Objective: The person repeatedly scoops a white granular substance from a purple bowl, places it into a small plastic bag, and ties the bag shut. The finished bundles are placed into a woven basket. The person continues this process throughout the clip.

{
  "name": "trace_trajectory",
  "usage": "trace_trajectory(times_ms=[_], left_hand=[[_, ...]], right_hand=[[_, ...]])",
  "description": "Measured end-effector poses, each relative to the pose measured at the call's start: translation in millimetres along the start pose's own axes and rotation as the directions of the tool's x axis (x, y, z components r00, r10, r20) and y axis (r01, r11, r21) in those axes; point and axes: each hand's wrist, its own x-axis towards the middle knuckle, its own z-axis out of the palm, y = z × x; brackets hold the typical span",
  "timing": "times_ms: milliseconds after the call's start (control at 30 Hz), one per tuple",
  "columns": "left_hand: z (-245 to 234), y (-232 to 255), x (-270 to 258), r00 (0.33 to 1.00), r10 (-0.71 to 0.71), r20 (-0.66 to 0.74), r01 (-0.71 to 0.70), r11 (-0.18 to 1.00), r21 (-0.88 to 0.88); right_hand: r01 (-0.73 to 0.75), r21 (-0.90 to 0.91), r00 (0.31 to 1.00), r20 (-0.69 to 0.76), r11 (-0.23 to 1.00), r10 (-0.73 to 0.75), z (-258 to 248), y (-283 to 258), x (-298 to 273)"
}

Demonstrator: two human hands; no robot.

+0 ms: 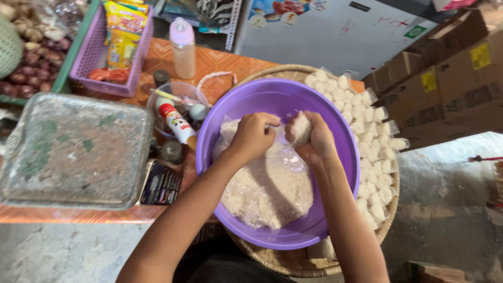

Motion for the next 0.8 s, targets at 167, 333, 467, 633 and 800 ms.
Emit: trace_trajectory(times_ms=[167,333,467,633,800], left_hand=[[5,-6,-3,0.992,-0.092,0.091,0.089,0.996,0.028],[4,-3,-2,0.993,-0.049,0.111,0.046,0.999,0.022],[2,2,-2,0.989,-0.061,0.135,0.061,0.998,0.003],[1,7,0,0.991,-0.056,0.124,0.054,0.998,0.020],[0,9,0,0.990,-0.065,0.129,0.063,0.998,0.018]], right_hand=[[0.079,0.210,0.993,-0.102,0.974,-0.058,17,-18,9],[0.181,0.159,0.982,-0.086,0.971,-0.169,22,-15,18],[0.247,0.095,0.969,-0.042,0.964,-0.244,24,-8,13],[0.296,0.006,0.955,-0.005,0.955,-0.296,33,-5,2],[0.336,-0.073,0.940,0.079,0.939,-0.331,39,0,-3]])
